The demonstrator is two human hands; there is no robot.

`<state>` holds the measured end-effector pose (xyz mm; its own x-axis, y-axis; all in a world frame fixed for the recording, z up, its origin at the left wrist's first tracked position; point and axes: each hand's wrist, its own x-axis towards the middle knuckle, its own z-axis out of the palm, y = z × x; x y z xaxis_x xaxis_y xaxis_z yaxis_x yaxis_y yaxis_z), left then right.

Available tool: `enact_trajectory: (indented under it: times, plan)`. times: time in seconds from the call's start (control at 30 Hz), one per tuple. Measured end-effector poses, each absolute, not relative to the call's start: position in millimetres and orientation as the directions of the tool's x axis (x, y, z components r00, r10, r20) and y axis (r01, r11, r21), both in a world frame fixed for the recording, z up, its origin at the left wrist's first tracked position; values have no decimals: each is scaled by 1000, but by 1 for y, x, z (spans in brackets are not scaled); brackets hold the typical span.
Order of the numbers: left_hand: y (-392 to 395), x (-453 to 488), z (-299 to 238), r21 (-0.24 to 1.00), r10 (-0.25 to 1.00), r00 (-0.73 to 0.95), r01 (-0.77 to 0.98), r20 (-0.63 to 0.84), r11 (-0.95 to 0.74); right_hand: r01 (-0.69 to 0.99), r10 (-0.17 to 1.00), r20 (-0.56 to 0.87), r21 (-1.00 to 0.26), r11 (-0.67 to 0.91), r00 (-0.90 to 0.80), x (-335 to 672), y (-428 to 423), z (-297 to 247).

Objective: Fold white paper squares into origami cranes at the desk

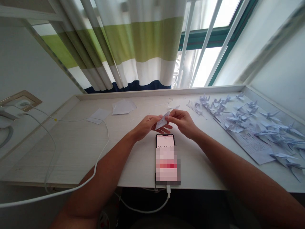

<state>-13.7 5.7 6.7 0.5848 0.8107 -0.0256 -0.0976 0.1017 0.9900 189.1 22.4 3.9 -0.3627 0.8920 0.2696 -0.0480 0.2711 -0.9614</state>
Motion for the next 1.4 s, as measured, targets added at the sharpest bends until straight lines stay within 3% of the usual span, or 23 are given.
enact_trajectory:
  times: [0.17,0.43,0.6,0.77,1.0,1.2,1.4]
  plan:
    - [7,-14,4,992,814,580,-84,-31,97,-155,889,233,-970,186,-394,190,23,0]
    - [8,-9,-2,999,859,511,-43,31,-11,-36,908,276,-960,279,-315,186,21,2]
    - [6,-3,-5,999,864,502,-40,45,-29,-55,929,240,-971,234,-283,181,19,2]
    - [4,0,-7,997,870,487,-33,75,-67,-60,911,212,-977,205,-355,179,16,2]
    - [7,-1,-10,991,866,483,-79,131,-106,-177,928,210,-971,161,-307,175,12,2]
    - [5,3,-12,992,899,421,-3,117,-128,-107,937,250,-967,231,-243,172,15,1]
    - [4,5,-13,979,904,382,-6,192,-205,-193,945,169,-974,117,-280,170,11,4]
